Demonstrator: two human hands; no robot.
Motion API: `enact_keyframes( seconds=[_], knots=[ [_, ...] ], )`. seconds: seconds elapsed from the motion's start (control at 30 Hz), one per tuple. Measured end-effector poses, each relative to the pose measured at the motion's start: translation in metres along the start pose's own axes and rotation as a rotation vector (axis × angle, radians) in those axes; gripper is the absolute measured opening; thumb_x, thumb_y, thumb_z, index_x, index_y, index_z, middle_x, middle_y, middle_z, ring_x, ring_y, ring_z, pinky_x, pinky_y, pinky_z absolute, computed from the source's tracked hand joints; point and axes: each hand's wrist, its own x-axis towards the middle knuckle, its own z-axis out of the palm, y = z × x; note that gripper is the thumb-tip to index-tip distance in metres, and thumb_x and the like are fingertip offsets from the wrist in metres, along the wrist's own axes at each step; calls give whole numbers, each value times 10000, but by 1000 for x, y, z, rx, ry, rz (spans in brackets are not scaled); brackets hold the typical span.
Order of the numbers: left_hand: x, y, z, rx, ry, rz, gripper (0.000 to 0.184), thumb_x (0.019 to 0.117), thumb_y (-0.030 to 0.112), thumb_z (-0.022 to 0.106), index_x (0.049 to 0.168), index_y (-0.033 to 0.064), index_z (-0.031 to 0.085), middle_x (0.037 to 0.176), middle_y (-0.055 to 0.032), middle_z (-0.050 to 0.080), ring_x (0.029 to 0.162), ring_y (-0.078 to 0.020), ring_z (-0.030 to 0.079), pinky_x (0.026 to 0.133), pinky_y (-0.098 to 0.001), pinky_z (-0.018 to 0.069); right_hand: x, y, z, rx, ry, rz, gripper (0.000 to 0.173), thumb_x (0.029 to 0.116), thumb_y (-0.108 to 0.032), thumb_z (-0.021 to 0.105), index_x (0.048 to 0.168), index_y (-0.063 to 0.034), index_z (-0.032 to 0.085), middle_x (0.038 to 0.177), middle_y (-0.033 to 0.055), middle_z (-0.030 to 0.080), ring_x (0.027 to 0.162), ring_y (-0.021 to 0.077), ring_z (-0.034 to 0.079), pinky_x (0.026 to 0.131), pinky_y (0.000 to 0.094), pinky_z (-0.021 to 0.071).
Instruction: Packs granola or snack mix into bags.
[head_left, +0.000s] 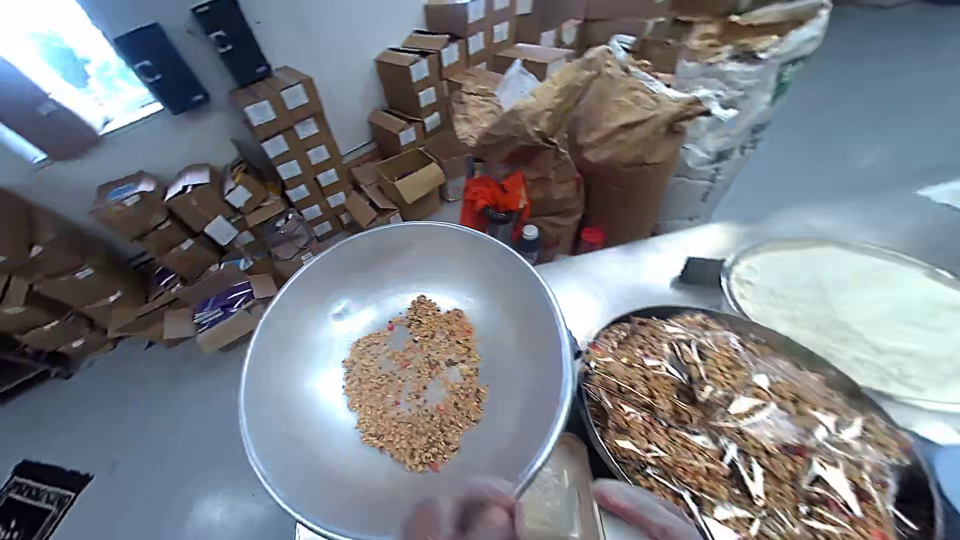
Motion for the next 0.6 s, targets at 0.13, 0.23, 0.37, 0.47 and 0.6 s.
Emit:
enact_keyframes(
  seconds=[0.13,0.23,0.37,0.47,0.6],
  knots=[
    [30,-46,-133,-80,625,-22,170,955,53,569,1074,-46,641,776,-4,677,608,-72,629,599,-260,571,94,-3,73,-145,-616,284,576,989,-489,592,1426,-115,572,1372,118,621,1212,219,634,998,434,551],
    [61,-87,-201,37,895,-96,210,993,66,559,1118,-100,594,781,-50,652,621,-76,627,632,-257,566,132,51,168,-453,-1186,632,788,983,-519,610,1624,-188,291,1634,190,329,1452,351,425,1170,550,378],
    [87,-148,-243,121,939,-142,199,1004,53,585,1137,-91,615,834,-109,678,666,-112,654,666,-281,574,100,122,260,-1002,-1120,751,1189,751,-884,578,1659,-327,48,1684,285,-9,1506,582,86,1140,758,202],
    [87,-173,-245,155,905,-259,219,1012,71,575,1160,-82,630,861,-138,701,704,-166,679,703,-341,584,76,128,300,-1003,-1005,656,1046,756,-911,508,1628,-448,160,1709,202,-56,1516,572,-15,1092,820,204],
    [81,-185,-241,57,962,-259,246,1003,74,582,1146,-122,620,876,-141,693,681,-112,671,666,-283,591,76,150,325,-849,-1180,493,592,994,-586,515,1455,-219,573,1651,170,299,1495,454,285,1143,650,345]
  ],
)
